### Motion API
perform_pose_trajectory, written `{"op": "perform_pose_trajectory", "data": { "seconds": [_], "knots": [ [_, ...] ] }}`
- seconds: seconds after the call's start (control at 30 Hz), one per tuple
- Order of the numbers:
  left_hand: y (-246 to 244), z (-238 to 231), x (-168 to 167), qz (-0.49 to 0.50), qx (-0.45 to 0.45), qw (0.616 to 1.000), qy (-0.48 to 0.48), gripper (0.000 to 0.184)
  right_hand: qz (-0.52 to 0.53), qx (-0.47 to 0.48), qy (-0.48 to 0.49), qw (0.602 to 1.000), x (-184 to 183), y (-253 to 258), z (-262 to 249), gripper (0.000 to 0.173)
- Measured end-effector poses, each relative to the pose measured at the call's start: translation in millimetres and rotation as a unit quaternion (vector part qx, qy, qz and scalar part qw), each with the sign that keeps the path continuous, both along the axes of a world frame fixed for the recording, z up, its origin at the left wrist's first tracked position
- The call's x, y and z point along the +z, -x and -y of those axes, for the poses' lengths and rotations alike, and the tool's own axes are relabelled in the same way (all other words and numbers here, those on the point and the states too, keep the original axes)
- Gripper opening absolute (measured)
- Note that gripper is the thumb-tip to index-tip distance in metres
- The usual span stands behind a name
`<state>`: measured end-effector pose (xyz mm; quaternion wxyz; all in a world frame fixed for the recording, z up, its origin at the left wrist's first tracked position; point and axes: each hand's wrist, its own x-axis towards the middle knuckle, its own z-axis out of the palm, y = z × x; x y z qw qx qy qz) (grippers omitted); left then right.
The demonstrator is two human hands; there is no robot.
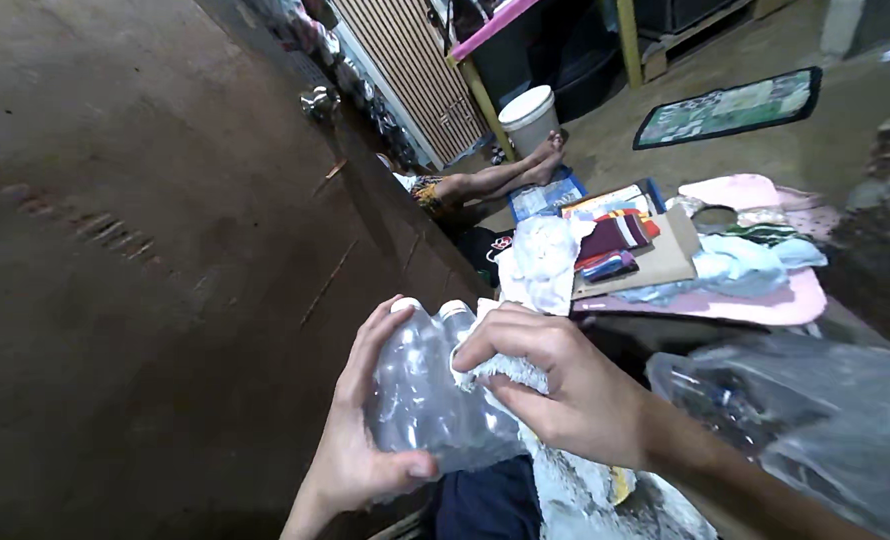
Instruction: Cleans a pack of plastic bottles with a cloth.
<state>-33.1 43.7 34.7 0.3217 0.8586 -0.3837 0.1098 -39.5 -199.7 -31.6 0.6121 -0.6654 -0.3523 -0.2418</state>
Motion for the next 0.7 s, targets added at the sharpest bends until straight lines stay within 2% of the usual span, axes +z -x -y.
{"op": "perform_pose_trajectory", "data": {
  "seconds": [0.17, 0.23, 0.37, 0.5, 0.7],
  "knots": [
    [51.6, -19.2, -4.8, -0.088, -0.011, 0.996, 0.03, 0.106, -0.044, 0.164, -0.012, 0.985, -13.8, 58.5, 12.1, 0.014],
    [72.2, -26.0, -9.0, -0.117, -0.013, 0.992, 0.045, 0.105, -0.048, 0.185, -0.004, 0.982, -21.9, 80.2, 19.7, 0.015],
    [108.0, -32.1, -17.9, -0.157, -0.017, 0.985, 0.063, 0.107, -0.082, 0.116, 0.058, 0.988, -30.9, 121.5, 23.1, 0.014],
    [139.8, -28.7, -24.0, -0.136, -0.019, 0.99, 0.036, 0.109, -0.112, 0.026, 0.099, 0.988, -35.6, 148.4, 17.4, 0.017],
    [161.5, -11.2, -21.7, -0.075, -0.043, 0.996, -0.01, 0.111, -0.17, -0.083, 0.109, 0.976, -42.6, 147.6, 15.5, 0.016]
  ]
}}
